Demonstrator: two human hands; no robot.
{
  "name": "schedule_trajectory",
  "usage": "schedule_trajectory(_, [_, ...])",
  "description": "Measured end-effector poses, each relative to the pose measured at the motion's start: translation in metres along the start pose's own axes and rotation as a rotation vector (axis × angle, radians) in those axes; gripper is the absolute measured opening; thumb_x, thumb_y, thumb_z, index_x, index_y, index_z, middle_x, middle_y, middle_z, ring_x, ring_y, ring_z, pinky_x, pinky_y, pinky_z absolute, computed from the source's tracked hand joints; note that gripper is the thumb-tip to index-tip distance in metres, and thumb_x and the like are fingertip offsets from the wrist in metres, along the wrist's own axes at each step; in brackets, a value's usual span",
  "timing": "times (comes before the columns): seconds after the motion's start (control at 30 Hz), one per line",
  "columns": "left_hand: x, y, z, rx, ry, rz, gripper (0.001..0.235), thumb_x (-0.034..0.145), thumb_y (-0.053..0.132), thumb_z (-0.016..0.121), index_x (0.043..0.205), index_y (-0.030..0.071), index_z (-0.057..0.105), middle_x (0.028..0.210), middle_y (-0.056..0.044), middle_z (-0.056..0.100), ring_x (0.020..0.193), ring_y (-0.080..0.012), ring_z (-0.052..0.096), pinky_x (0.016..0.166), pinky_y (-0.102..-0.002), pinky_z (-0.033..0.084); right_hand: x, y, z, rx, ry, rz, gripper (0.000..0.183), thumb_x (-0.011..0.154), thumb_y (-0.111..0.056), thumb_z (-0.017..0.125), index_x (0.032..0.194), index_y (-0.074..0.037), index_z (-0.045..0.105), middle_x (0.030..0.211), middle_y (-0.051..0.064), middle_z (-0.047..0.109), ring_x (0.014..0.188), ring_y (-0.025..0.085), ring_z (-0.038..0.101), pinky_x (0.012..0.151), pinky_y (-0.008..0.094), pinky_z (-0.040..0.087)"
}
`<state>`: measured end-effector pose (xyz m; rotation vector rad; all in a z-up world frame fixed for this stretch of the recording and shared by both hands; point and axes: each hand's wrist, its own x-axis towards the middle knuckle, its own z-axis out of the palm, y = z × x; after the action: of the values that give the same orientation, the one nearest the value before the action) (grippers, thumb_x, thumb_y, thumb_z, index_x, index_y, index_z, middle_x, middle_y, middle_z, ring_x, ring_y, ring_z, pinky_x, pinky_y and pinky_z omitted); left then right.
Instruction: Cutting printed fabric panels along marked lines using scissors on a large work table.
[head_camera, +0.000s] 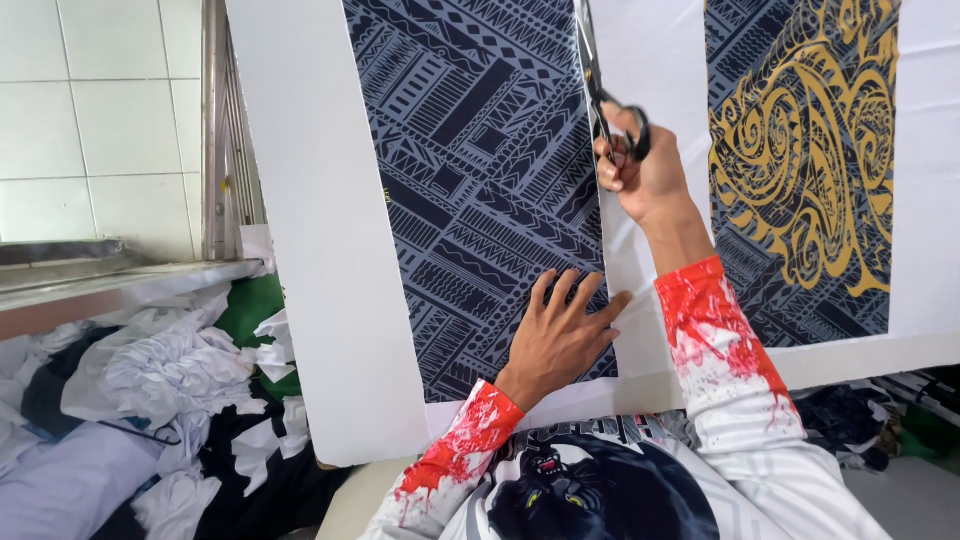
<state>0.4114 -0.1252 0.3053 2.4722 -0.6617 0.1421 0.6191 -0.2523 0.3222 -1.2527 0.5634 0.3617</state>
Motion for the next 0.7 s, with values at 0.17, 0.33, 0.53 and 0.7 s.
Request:
schedule_trajectory(0.17, [0.008,0.001,-0.026,0.106,0.019,0.035,0.041,0.098,0.044,0.066,0.135,0.027,0.06,0.132,-0.008,0.054,0.122,-0.0298,0.053,0.108,-0.051,0.042,0.003,-0.02,0.016,0.112,-0.013,0.136,0.035,0.081,-0.029,0.078,0.098,-0.016,0.051,0.066,0.002,0.059,0.042,0.01,0.045,0.037,0.021,0.024])
schedule_trajectory(0.33, [0.006,0.0,-0.023,0.107,0.025,0.035,0.041,0.098,0.045,0.067,0.135,0.028,0.06,0.133,-0.006,0.054,0.123,-0.0282,0.053,0.11,-0.05,0.041,0.0,-0.02,0.019,-0.024,-0.104,0.016,0.033,0.089,-0.024,0.078,0.118,-0.01,0.07,0.072,-0.001,0.052,0.049,0.004,0.045,0.04,0.015,0.027])
schedule_trajectory(0.53, [0.007,0.001,-0.023,0.106,0.016,0.026,0.041,0.098,0.044,0.067,0.135,0.027,0.059,0.134,-0.006,0.054,0.123,-0.0285,0.053,0.111,-0.05,0.042,0.009,-0.032,0.026,0.099,-0.038,0.102,0.034,0.083,-0.028,0.079,0.098,-0.015,0.052,0.065,0.003,0.058,0.042,0.009,0.046,0.038,0.02,0.025])
schedule_trajectory(0.7, [0.006,0.0,-0.021,0.116,0.004,0.024,0.045,0.096,0.046,0.07,0.136,0.028,0.059,0.135,-0.006,0.053,0.123,-0.0281,0.053,0.111,-0.05,0.042,0.022,-0.034,0.027,0.041,-0.083,0.065,0.03,0.086,-0.026,0.08,0.105,-0.013,0.061,0.068,0.002,0.055,0.047,0.007,0.045,0.041,0.018,0.027])
